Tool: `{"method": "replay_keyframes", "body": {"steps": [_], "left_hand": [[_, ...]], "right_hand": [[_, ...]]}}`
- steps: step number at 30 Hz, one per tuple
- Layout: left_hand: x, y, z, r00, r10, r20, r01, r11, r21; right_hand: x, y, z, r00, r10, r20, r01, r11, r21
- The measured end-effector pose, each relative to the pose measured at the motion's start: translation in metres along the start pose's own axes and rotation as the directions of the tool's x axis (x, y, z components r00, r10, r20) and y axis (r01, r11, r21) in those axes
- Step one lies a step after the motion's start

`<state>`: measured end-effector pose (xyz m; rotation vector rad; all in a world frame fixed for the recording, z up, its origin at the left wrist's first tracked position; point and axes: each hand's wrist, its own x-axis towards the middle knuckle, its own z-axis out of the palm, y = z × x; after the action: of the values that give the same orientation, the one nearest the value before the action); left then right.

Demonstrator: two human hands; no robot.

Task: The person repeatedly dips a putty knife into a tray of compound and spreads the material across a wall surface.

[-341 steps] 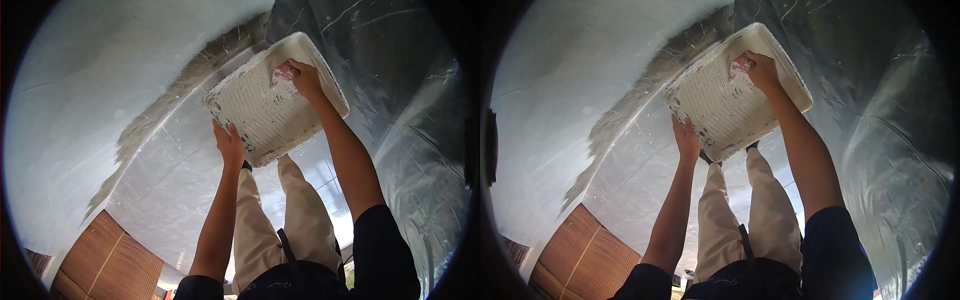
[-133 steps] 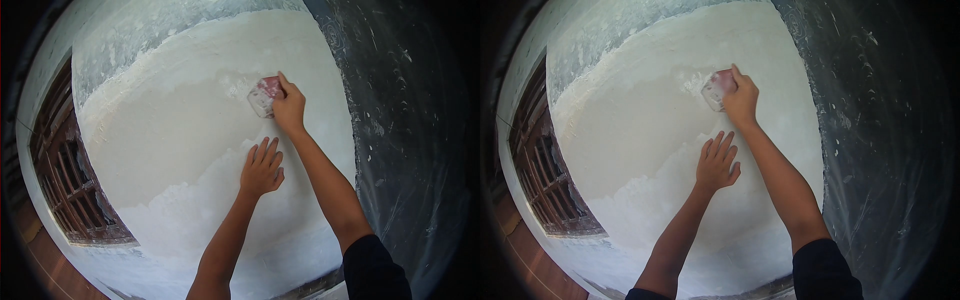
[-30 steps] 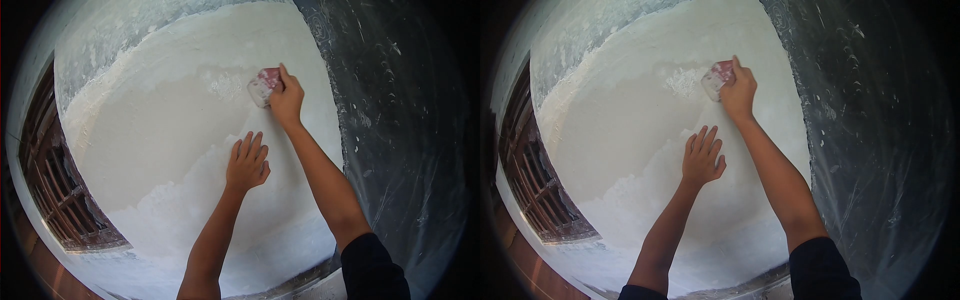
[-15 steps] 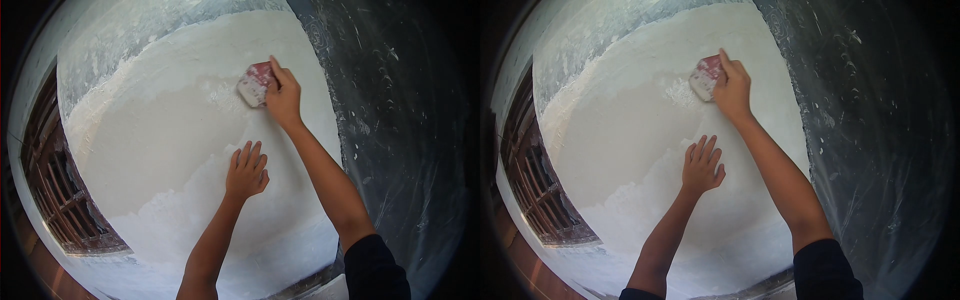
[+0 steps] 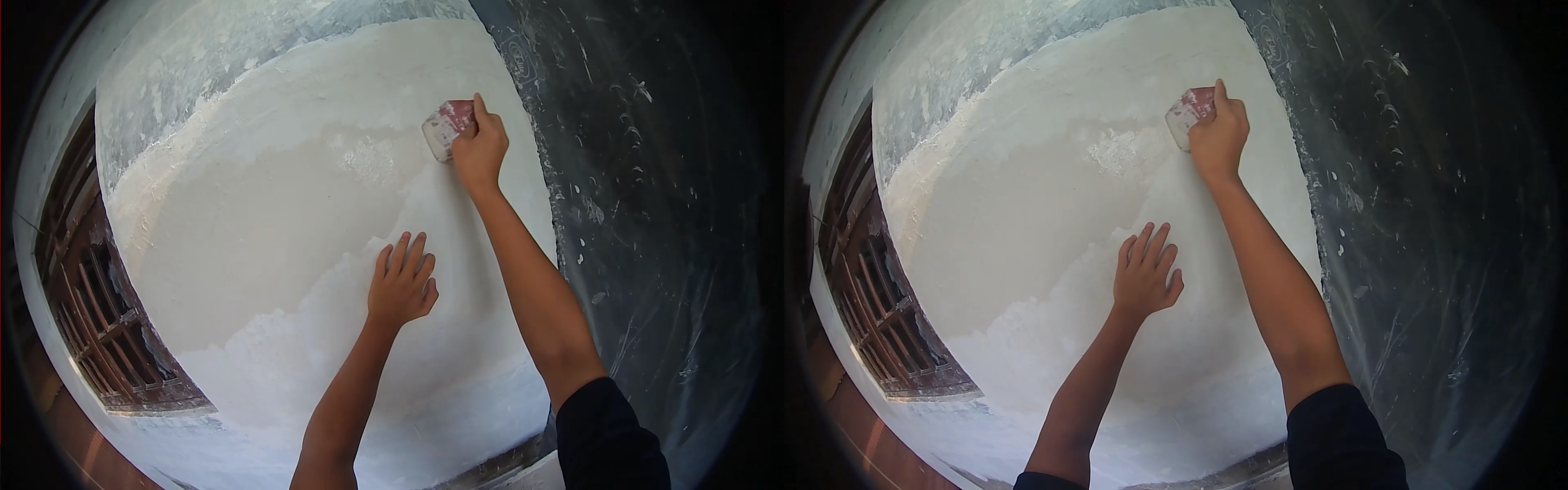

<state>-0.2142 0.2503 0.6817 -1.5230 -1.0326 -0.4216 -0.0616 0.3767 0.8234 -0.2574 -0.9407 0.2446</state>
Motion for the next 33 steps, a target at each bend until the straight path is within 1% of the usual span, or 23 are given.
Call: {"method": "replay_keyframes", "body": {"steps": [2, 3, 4, 5, 6, 8, 10, 12, 14, 15, 16, 18, 19, 20, 22, 23, 24, 26, 28, 29, 30, 32, 33], "left_hand": [[0.001, -0.001, 0.0, 1.0, -0.001, -0.002, 0.001, 1.0, 0.004], [0.0, -0.001, 0.0, 1.0, 0.0, 0.0, 0.0, 1.0, 0.0], [0.0, -0.001, 0.001, 1.0, 0.0, 0.002, 0.0, 1.0, -0.005], [0.0, 0.001, 0.001, 1.0, -0.002, 0.006, 0.002, 1.0, -0.008], [0.001, 0.001, 0.0, 1.0, -0.001, -0.014, 0.001, 1.0, 0.001], [0.001, -0.001, -0.001, 0.999, -0.003, -0.034, 0.003, 1.0, 0.015], [0.002, 0.0, -0.001, 1.0, -0.006, -0.013, 0.006, 1.0, 0.027], [0.003, 0.0, -0.002, 1.0, -0.007, -0.011, 0.007, 1.0, 0.023], [0.002, 0.001, -0.002, 1.0, -0.012, -0.004, 0.012, 1.0, 0.017], [0.0, 0.0, -0.001, 1.0, -0.008, -0.001, 0.008, 1.0, -0.005], [0.0, -0.001, 0.0, 1.0, -0.003, -0.003, 0.003, 1.0, -0.024], [0.001, -0.001, 0.001, 1.0, 0.0, -0.012, 0.0, 1.0, -0.022], [-0.001, -0.001, 0.002, 1.0, -0.002, -0.016, 0.001, 1.0, -0.02], [0.0, -0.001, 0.002, 1.0, -0.002, -0.016, 0.002, 1.0, -0.02], [0.0, -0.001, 0.001, 1.0, -0.001, -0.011, 0.0, 1.0, -0.017], [0.0, 0.0, 0.001, 1.0, -0.004, -0.012, 0.004, 1.0, -0.018], [0.0, 0.0, 0.001, 1.0, -0.008, -0.005, 0.008, 1.0, -0.024], [0.0, -0.001, 0.001, 1.0, -0.007, 0.003, 0.007, 1.0, -0.027], [-0.001, -0.001, 0.002, 1.0, -0.004, -0.012, 0.004, 1.0, -0.004], [-0.001, -0.002, 0.001, 1.0, -0.007, -0.014, 0.007, 1.0, 0.0], [-0.001, -0.001, 0.001, 1.0, -0.007, 0.001, 0.007, 1.0, 0.005], [0.0, 0.0, 0.001, 1.0, -0.007, 0.012, 0.007, 1.0, 0.007], [-0.001, 0.0, 0.002, 1.0, -0.012, 0.023, 0.012, 1.0, 0.0]], "right_hand": [[-0.004, -0.015, -0.005, 1.0, -0.002, -0.03, 0.004, 0.998, 0.056], [-0.015, -0.024, -0.003, 0.982, -0.148, 0.118, 0.136, 0.985, 0.104], [-0.022, -0.03, 0.001, 0.922, -0.293, 0.254, 0.256, 0.952, 0.17], [-0.028, -0.03, 0.005, 0.876, -0.3, 0.378, 0.25, 0.952, 0.176], [-0.027, -0.02, 0.007, 0.876, -0.296, 0.381, 0.246, 0.953, 0.175], [-0.011, 0.0, 0.006, 0.975, -0.158, 0.158, 0.169, 0.984, -0.054], [0.002, 0.001, -0.007, 0.999, -0.038, -0.013, 0.038, 0.999, 0.003], [-0.004, -0.015, -0.004, 0.988, -0.149, 0.041, 0.144, 0.984, 0.101], [-0.017, -0.027, 0.004, 0.906, -0.249, 0.343, 0.2, 0.965, 0.171], [-0.019, -0.023, 0.009, 0.879, -0.234, 0.415, 0.21, 0.972, 0.105], [-0.015, -0.016, 0.01, 0.88, -0.234, 0.413, 0.21, 0.972, 0.104], [0.001, 0.002, 0.003, 0.986, -0.116, 0.124, 0.122, 0.992, -0.043], [0.01, 0.0, -0.003, 0.995, -0.095, 0.035, 0.097, 0.995, -0.039], [0.01, -0.003, -0.005, 0.995, -0.095, 0.035, 0.097, 0.995, -0.039], [0.003, -0.013, -0.005, 0.982, -0.152, 0.112, 0.138, 0.983, 0.119], [-0.005, -0.019, -0.001, 0.951, -0.206, 0.231, 0.174, 0.973, 0.153], [-0.011, -0.024, 0.0, 0.913, -0.187, 0.363, 0.133, 0.977, 0.169], [-0.006, -0.005, 0.005, 0.919, -0.205, 0.336, 0.191, 0.979, 0.075], [0.011, 0.006, -0.002, 0.993, -0.074, 0.095, 0.074, 0.997, 0.005], [0.014, 0.005, -0.009, 0.999, -0.033, 0.014, 0.033, 0.999, 0.032], [0.011, 0.003, -0.01, 0.999, -0.034, 0.018, 0.033, 0.999, 0.032], [0.0, -0.009, -0.009, 0.974, -0.159, 0.16, 0.136, 0.979, 0.149], [-0.007, -0.014, -0.007, 0.934, -0.158, 0.32, 0.117, 0.982, 0.145]]}}
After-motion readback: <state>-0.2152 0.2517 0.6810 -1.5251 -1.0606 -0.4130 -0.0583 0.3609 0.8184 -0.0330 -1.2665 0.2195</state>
